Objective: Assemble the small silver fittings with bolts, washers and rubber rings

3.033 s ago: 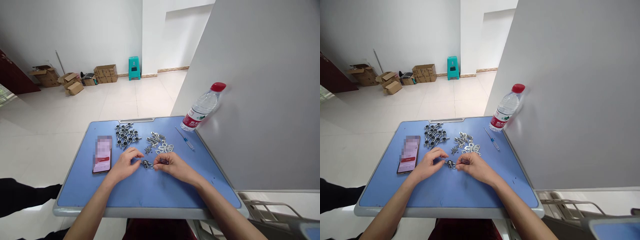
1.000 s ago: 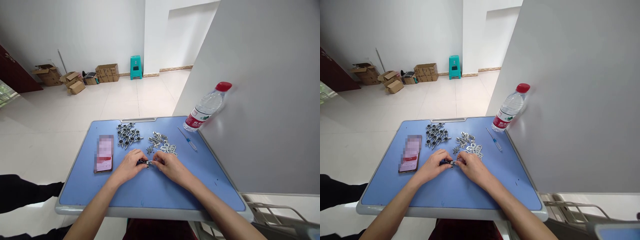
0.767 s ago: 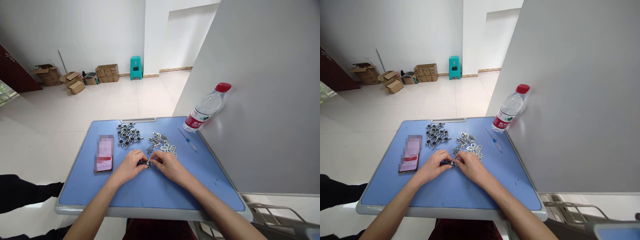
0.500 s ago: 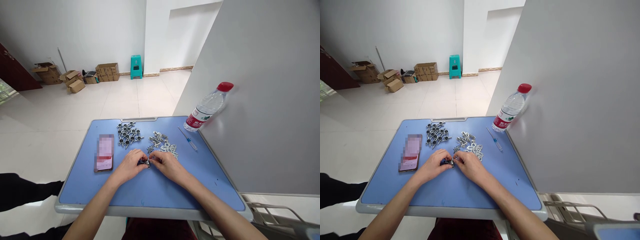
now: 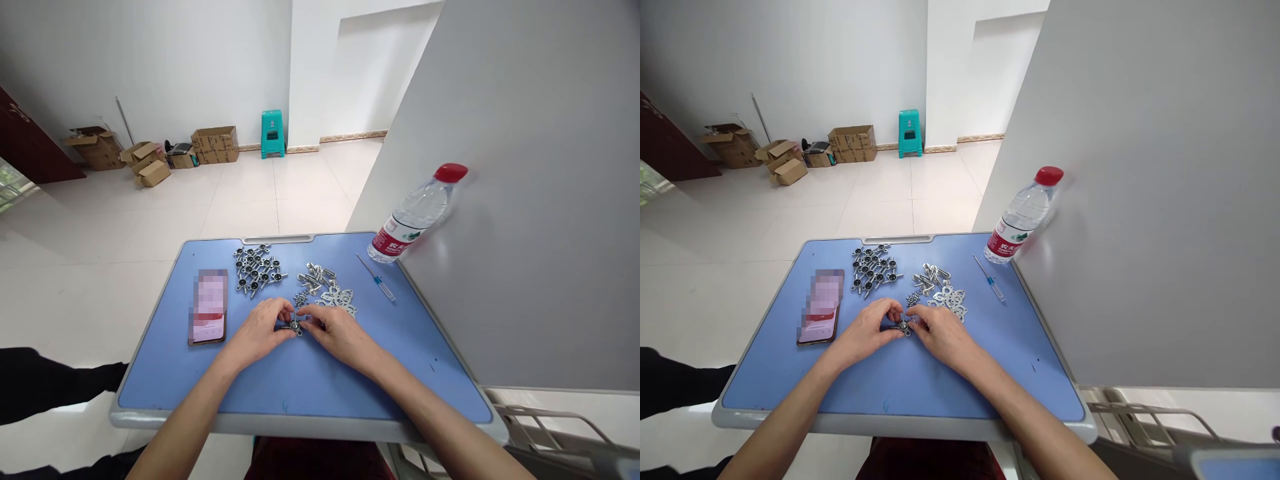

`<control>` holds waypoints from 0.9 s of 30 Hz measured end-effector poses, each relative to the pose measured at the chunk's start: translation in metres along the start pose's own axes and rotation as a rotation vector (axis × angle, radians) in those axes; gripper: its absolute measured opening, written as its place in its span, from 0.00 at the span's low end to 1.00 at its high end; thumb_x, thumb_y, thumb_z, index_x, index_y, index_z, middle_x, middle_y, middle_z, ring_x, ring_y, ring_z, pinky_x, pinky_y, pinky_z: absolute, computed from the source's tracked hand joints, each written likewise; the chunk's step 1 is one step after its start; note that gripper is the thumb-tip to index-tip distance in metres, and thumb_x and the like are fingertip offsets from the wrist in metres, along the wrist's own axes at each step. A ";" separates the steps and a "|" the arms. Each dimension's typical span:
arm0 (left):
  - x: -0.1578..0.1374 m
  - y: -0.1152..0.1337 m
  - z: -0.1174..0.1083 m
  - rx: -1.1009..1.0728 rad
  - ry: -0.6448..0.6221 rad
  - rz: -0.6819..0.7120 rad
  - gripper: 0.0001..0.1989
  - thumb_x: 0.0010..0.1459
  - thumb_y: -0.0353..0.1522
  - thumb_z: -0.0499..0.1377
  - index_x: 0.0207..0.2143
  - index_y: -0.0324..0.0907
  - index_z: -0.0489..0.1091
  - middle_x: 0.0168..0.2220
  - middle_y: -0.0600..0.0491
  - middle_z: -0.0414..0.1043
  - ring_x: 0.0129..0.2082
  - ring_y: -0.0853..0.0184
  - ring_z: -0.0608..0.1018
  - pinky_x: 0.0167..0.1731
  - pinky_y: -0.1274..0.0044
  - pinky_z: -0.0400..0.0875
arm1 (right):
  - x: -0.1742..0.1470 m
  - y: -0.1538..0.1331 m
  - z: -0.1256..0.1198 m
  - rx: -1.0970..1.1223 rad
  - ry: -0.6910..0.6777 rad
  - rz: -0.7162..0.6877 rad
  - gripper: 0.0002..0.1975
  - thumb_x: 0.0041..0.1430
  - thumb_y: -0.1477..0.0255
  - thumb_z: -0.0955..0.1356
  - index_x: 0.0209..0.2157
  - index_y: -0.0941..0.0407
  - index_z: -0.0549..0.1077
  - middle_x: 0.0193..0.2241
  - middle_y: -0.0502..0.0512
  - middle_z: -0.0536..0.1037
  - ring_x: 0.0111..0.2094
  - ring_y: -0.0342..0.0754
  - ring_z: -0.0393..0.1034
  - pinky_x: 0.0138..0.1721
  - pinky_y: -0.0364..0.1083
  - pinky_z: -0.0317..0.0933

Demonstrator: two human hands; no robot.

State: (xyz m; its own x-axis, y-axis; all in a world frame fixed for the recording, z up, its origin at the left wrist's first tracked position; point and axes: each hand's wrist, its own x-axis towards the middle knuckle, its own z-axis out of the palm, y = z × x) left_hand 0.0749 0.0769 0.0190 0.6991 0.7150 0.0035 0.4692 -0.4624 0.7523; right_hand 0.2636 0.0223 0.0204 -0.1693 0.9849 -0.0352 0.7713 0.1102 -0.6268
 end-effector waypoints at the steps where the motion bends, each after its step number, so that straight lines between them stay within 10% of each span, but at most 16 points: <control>1: 0.000 0.000 0.000 -0.001 0.000 0.007 0.13 0.55 0.26 0.62 0.42 0.43 0.65 0.38 0.53 0.72 0.41 0.62 0.73 0.43 0.69 0.69 | 0.000 0.000 -0.001 -0.008 -0.003 -0.004 0.13 0.62 0.73 0.64 0.45 0.55 0.77 0.26 0.53 0.80 0.26 0.46 0.70 0.32 0.44 0.59; 6: -0.001 -0.001 -0.001 0.045 -0.010 0.093 0.23 0.56 0.26 0.61 0.54 0.47 0.64 0.39 0.53 0.72 0.42 0.62 0.73 0.46 0.69 0.68 | -0.001 -0.001 -0.004 -0.041 -0.045 0.000 0.12 0.62 0.75 0.64 0.43 0.55 0.77 0.26 0.53 0.79 0.26 0.46 0.70 0.30 0.43 0.57; 27: -0.007 0.002 -0.003 0.215 0.067 0.086 0.04 0.57 0.30 0.63 0.35 0.42 0.69 0.35 0.54 0.72 0.36 0.64 0.73 0.39 0.71 0.68 | -0.005 -0.004 0.001 -0.119 -0.070 0.038 0.09 0.60 0.77 0.65 0.40 0.55 0.76 0.25 0.52 0.78 0.28 0.47 0.71 0.28 0.42 0.54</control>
State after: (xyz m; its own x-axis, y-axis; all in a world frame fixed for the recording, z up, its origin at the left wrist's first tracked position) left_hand 0.0690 0.0726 0.0229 0.7074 0.6982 0.1101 0.5189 -0.6187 0.5899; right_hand 0.2609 0.0169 0.0222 -0.1778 0.9774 -0.1144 0.8444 0.0918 -0.5278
